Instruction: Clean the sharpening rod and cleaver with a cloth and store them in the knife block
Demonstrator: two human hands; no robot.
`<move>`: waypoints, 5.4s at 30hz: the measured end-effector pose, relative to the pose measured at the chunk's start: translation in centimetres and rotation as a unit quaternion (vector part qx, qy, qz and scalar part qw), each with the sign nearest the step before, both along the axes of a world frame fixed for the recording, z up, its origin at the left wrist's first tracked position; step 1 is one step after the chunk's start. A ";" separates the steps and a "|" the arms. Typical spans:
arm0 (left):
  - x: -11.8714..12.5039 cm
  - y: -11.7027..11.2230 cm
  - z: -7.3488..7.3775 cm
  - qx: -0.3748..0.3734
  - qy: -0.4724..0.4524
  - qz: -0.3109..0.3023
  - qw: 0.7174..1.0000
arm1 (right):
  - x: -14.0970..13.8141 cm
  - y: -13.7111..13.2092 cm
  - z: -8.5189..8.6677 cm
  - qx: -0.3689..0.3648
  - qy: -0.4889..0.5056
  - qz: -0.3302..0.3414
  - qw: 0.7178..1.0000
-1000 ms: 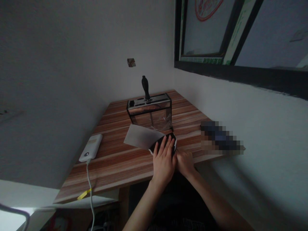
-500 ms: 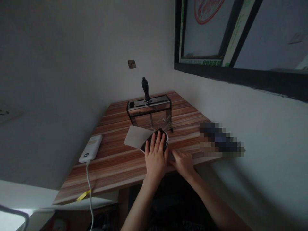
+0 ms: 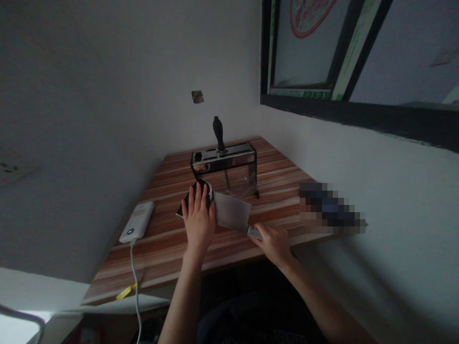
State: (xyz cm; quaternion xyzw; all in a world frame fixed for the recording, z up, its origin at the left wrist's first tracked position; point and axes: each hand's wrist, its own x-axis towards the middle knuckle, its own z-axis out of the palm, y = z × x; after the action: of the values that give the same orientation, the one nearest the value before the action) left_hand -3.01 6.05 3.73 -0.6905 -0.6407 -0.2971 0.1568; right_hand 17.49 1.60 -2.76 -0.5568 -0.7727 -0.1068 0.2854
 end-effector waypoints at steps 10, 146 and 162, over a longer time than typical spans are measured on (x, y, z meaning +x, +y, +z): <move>0.4 -0.3 -0.8 0.016 0.003 -0.002 1.000 | 0.0 0.1 -0.1 -0.011 -0.010 0.001 1.000; -0.8 0.5 0.3 0.010 0.008 -0.008 1.000 | 0.0 0.3 -0.5 0.007 0.007 -0.003 1.000; -0.3 0.2 0.4 0.024 0.004 -0.004 1.000 | -0.1 0.1 -0.1 -0.024 0.006 -0.005 1.000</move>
State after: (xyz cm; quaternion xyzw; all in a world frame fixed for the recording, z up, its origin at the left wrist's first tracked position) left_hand -3.27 6.25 4.12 -0.6901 -0.6300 -0.3104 0.1749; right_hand 17.41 1.68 -2.91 -0.5681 -0.7703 -0.0865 0.2764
